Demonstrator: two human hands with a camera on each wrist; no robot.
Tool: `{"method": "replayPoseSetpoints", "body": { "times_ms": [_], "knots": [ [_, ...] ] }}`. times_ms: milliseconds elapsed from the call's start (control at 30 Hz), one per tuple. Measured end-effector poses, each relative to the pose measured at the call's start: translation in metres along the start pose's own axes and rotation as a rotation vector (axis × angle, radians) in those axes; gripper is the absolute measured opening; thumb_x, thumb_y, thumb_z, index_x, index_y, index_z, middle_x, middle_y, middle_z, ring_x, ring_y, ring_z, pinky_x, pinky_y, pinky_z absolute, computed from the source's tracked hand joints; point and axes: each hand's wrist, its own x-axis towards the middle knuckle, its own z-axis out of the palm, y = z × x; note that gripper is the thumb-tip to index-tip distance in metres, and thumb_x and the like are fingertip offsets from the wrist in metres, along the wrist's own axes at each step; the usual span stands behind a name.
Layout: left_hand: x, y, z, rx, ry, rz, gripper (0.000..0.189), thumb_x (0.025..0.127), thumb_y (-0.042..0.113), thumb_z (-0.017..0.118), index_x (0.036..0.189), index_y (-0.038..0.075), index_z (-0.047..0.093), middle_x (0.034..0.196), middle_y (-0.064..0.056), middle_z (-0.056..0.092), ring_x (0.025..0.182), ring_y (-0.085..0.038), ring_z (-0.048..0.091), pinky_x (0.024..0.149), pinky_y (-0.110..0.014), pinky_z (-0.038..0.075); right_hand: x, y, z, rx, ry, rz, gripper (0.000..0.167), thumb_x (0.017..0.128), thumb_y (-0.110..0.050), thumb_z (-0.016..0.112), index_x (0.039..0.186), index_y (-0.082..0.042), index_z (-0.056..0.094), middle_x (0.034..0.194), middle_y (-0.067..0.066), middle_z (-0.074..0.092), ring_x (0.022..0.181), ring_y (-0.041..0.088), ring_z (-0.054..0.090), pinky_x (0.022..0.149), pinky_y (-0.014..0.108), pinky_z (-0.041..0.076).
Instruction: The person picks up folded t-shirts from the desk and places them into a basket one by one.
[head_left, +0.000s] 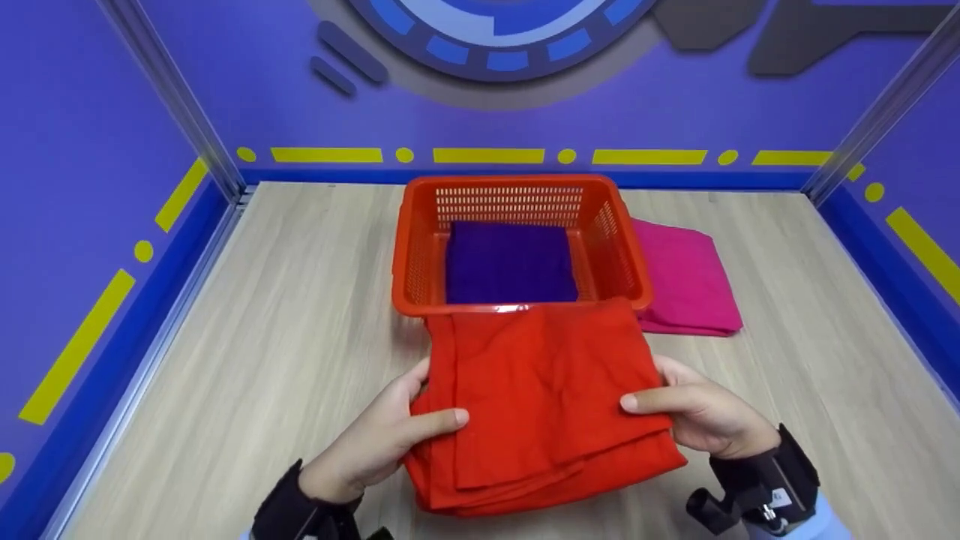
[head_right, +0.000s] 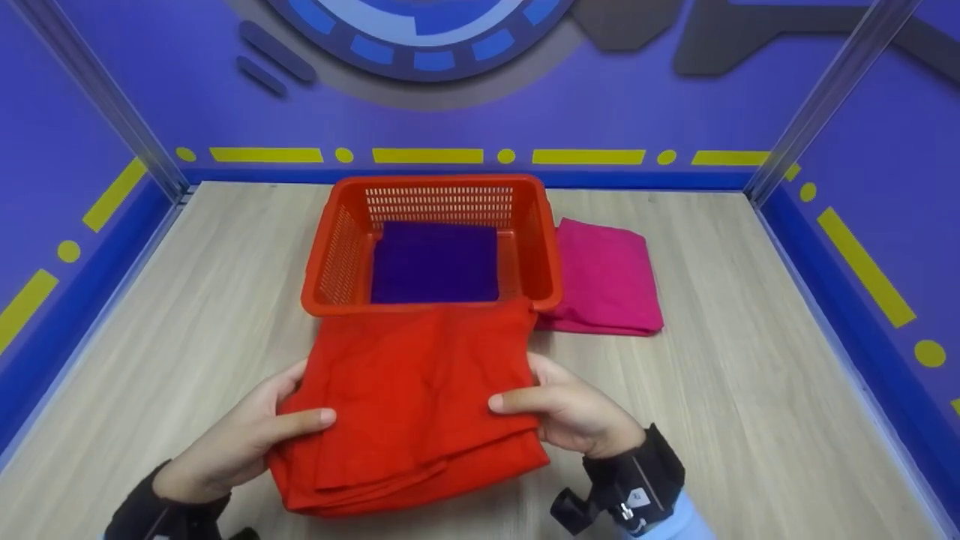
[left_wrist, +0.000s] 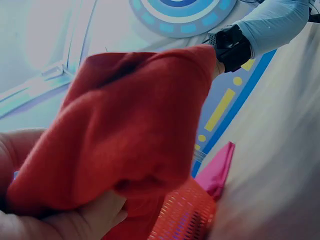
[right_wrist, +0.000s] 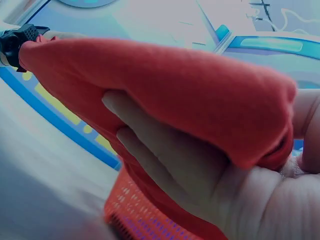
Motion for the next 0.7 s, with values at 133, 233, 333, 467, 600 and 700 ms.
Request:
{"method": "replayPoseSetpoints", "body": {
  "times_ms": [133, 233, 333, 467, 600, 700],
  "knots": [
    [0.006, 0.013, 0.000, 0.041, 0.007, 0.056, 0.087, 0.089, 0.006, 0.073, 0.159, 0.001, 0.021, 0.139, -0.020, 0.054, 0.118, -0.026, 0.061, 0.100, -0.037, 0.051, 0.003, -0.013, 0.003, -0.017, 0.006, -0.017, 0.043, 0.097, 0.017, 0.035, 0.133, -0.002, 0.049, 0.127, 0.016, 0.064, 0.117, 0.031, 0.065, 0.100, 0.045, 0.052],
    [0.014, 0.022, 0.000, 0.069, 0.014, 0.094, 0.090, 0.089, 0.006, 0.074, 0.160, 0.004, 0.020, 0.142, -0.021, 0.051, 0.119, -0.026, 0.059, 0.102, -0.037, 0.050, 0.006, -0.023, 0.001, -0.025, 0.011, -0.039, 0.043, 0.097, 0.016, 0.035, 0.134, -0.003, 0.047, 0.129, 0.016, 0.062, 0.118, 0.031, 0.064, 0.101, 0.046, 0.052],
    [0.024, 0.030, -0.003, 0.091, 0.034, 0.128, 0.092, 0.088, 0.006, 0.075, 0.161, 0.006, 0.019, 0.143, -0.021, 0.050, 0.120, -0.026, 0.058, 0.102, -0.037, 0.050, 0.012, -0.033, -0.004, -0.048, 0.022, -0.068, 0.042, 0.098, 0.016, 0.035, 0.134, -0.003, 0.045, 0.129, 0.015, 0.061, 0.118, 0.031, 0.064, 0.101, 0.045, 0.052],
    [0.040, 0.039, -0.009, 0.071, 0.066, 0.175, 0.096, 0.086, 0.004, 0.075, 0.163, 0.012, 0.017, 0.145, -0.019, 0.049, 0.121, -0.028, 0.058, 0.100, -0.041, 0.052, 0.025, -0.044, -0.013, -0.065, 0.073, -0.075, 0.039, 0.100, 0.011, 0.035, 0.133, -0.005, 0.047, 0.127, 0.014, 0.061, 0.117, 0.029, 0.064, 0.100, 0.044, 0.053],
    [0.057, 0.044, -0.018, 0.047, 0.130, 0.208, 0.097, 0.086, 0.003, 0.075, 0.163, 0.016, 0.018, 0.147, -0.017, 0.048, 0.122, -0.030, 0.057, 0.099, -0.041, 0.053, 0.039, -0.053, -0.022, -0.037, 0.173, -0.060, 0.037, 0.103, 0.005, 0.037, 0.136, -0.009, 0.048, 0.125, 0.012, 0.062, 0.115, 0.028, 0.066, 0.099, 0.044, 0.053],
    [0.072, 0.043, -0.025, 0.044, 0.221, 0.240, 0.090, 0.086, 0.003, 0.074, 0.162, 0.015, 0.026, 0.147, -0.014, 0.049, 0.125, -0.029, 0.055, 0.099, -0.039, 0.053, 0.052, -0.057, -0.029, -0.009, 0.256, -0.060, 0.041, 0.104, 0.002, 0.039, 0.141, -0.015, 0.042, 0.126, 0.011, 0.060, 0.114, 0.027, 0.065, 0.098, 0.043, 0.054]
  ]
}}
